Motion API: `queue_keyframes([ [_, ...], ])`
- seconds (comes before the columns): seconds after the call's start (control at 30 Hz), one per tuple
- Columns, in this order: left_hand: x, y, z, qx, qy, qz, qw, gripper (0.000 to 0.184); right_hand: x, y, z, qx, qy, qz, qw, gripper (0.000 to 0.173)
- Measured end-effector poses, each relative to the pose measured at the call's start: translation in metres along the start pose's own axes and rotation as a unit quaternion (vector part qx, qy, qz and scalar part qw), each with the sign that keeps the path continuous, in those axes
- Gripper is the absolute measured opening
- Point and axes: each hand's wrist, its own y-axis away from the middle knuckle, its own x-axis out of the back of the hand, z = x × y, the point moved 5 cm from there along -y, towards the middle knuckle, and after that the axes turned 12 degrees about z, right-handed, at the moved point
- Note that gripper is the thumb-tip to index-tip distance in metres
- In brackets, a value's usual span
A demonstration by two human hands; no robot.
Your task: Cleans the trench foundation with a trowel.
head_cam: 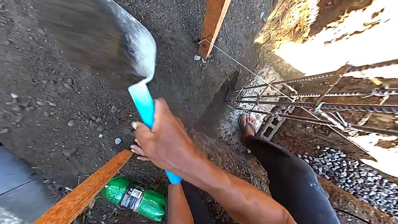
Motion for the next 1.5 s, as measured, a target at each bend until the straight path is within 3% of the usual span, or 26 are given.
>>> queue_keyframes([
  [0.07,-0.008,0.0,-0.009,-0.013,0.018,0.036,0.999,0.075,0.005,-0.004,0.01,0.018,0.009,0.017,1.0,0.032],
  [0.17,-0.056,0.011,-0.054,-0.099,-0.007,0.116,0.988,0.094,0.037,0.01,0.093,-0.004,0.026,0.102,0.994,0.039],
  [0.33,-0.069,0.011,-0.066,-0.131,-0.034,0.129,0.982,0.099,0.081,0.024,0.257,-0.197,0.103,0.215,0.951,0.045],
  [0.47,-0.071,0.012,-0.065,-0.143,-0.034,0.145,0.978,0.098,0.092,-0.021,0.325,-0.299,0.117,0.24,0.916,0.042],
  [0.7,-0.075,0.011,-0.062,-0.15,-0.02,0.145,0.978,0.1,0.098,-0.137,0.376,-0.312,0.065,0.278,0.906,0.044],
  [0.9,-0.079,0.01,-0.056,-0.164,-0.02,0.153,0.974,0.098,0.112,-0.205,0.393,-0.345,0.155,0.291,0.878,0.051],
  [1.17,-0.082,0.008,-0.059,-0.162,-0.031,0.154,0.974,0.099,0.133,-0.259,0.456,-0.298,0.078,0.327,0.894,0.051],
  [1.37,-0.084,0.007,-0.059,-0.164,-0.026,0.157,0.974,0.101,0.138,-0.257,0.472,-0.262,-0.044,0.334,0.904,0.036],
  [1.5,-0.084,0.007,-0.058,-0.168,-0.03,0.158,0.973,0.101,0.141,-0.258,0.46,-0.261,-0.081,0.314,0.909,0.028],
])
